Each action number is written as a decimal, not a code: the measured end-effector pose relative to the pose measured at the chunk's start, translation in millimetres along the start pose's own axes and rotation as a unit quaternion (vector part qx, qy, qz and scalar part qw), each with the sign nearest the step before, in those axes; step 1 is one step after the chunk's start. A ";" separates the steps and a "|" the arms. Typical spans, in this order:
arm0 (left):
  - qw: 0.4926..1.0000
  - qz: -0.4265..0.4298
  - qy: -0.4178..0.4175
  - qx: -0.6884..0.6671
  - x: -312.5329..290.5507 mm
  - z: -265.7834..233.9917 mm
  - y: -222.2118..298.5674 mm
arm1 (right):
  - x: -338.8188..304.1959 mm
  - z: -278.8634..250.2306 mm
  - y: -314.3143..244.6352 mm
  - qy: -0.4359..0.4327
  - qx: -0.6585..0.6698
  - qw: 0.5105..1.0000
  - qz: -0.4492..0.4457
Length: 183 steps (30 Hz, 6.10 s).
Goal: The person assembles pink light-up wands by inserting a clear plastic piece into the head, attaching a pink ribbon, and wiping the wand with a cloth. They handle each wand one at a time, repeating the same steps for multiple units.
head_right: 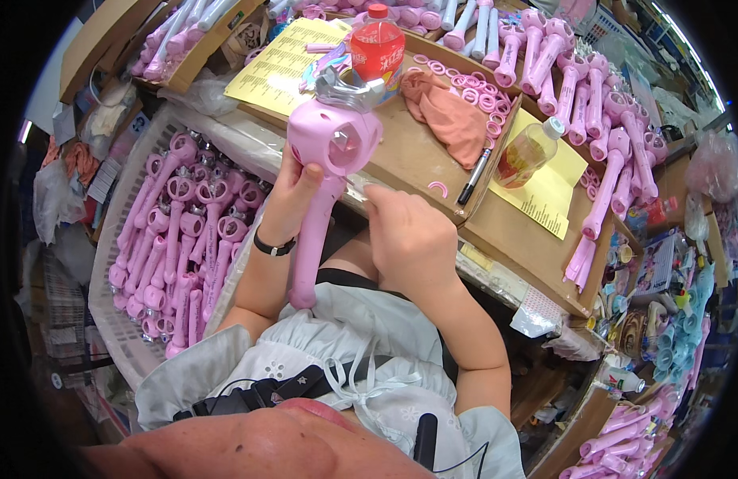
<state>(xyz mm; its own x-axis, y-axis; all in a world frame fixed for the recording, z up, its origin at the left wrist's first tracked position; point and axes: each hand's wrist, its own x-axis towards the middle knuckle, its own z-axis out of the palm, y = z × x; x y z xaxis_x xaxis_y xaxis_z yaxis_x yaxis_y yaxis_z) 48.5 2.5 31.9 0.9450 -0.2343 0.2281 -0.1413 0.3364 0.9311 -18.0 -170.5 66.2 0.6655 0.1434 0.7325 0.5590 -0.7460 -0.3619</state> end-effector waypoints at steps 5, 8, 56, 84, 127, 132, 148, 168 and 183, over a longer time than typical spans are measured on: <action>0.979 0.066 -0.023 0.191 -7.7 3.5 -12.0 | -34.5 13.7 11.6 -0.047 0.282 0.905 0.315; 0.978 0.043 -0.028 0.204 -12.6 7.9 -20.0 | -51.4 22.8 20.3 -0.027 0.109 0.979 0.168; 0.965 0.039 -0.086 0.245 -28.9 7.8 -42.6 | -84.1 8.9 23.7 -0.298 0.452 0.617 0.571; 0.948 0.181 -0.053 0.255 -32.8 -3.5 -31.6 | -61.4 17.6 40.2 -0.251 0.775 0.267 0.515; 0.987 0.035 0.029 -0.152 11.5 -14.4 -14.9 | -99.8 41.9 -17.5 -0.149 0.270 0.910 0.277; 0.990 -0.040 -0.019 -0.131 1.5 17.3 -18.8 | -130.3 72.8 -24.1 -0.014 0.234 0.948 0.215; 0.967 -0.004 -0.072 -0.246 12.4 2.5 -33.6 | -154.2 60.9 -16.9 -0.056 0.241 0.947 0.203; 0.960 0.008 -0.025 -0.279 5.3 -3.0 -36.4 | -152.3 42.2 -12.8 -0.063 0.216 0.951 0.209; 0.973 0.148 0.165 0.061 18.1 -9.2 -33.6 | -124.5 28.0 -12.8 -0.145 0.056 0.957 0.246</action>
<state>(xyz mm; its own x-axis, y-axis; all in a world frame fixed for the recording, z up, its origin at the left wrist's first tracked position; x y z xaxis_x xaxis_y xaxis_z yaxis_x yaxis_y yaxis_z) 73.0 -4.6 2.1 0.8975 0.1695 0.4071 -0.4376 0.2284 0.8697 -94.2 -160.6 -36.4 0.9617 -0.0201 0.2732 0.1821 -0.6983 -0.6923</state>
